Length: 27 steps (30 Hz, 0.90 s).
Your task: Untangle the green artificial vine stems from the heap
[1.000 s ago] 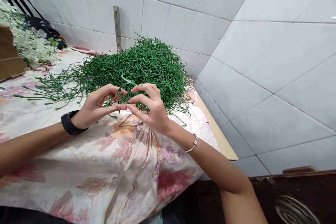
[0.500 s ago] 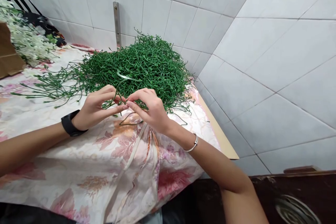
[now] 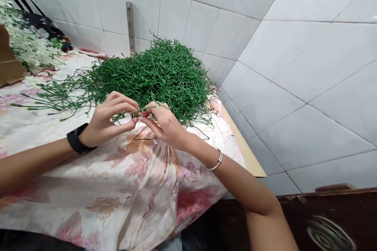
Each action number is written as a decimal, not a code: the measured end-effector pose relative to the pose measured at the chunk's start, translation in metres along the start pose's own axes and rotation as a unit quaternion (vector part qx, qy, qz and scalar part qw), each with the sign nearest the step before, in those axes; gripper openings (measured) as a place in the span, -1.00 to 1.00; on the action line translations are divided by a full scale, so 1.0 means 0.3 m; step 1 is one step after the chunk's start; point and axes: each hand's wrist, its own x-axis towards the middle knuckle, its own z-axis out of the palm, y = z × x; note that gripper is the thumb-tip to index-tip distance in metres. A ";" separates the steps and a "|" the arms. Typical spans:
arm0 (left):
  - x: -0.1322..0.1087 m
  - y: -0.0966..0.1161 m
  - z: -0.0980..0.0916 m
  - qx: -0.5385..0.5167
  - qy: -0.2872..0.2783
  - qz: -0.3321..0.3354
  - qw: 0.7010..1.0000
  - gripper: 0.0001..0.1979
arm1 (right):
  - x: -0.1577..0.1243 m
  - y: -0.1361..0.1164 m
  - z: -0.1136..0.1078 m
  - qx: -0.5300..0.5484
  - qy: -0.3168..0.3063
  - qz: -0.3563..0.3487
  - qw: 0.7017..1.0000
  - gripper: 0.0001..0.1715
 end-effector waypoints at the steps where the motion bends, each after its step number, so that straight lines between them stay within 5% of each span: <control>1: -0.001 -0.002 0.000 -0.014 -0.015 -0.004 1.000 -0.92 | 0.001 0.001 -0.001 -0.001 0.001 0.004 1.000 -0.88; 13: -0.011 -0.005 0.030 -0.011 -0.055 -0.058 0.997 -0.94 | -0.012 0.041 0.016 -0.190 -0.057 -0.038 0.979 -0.82; 27: -0.011 -0.014 0.021 -0.028 -0.056 -0.059 0.996 -0.89 | -0.008 0.037 -0.003 -0.109 -0.087 -0.038 0.990 -0.77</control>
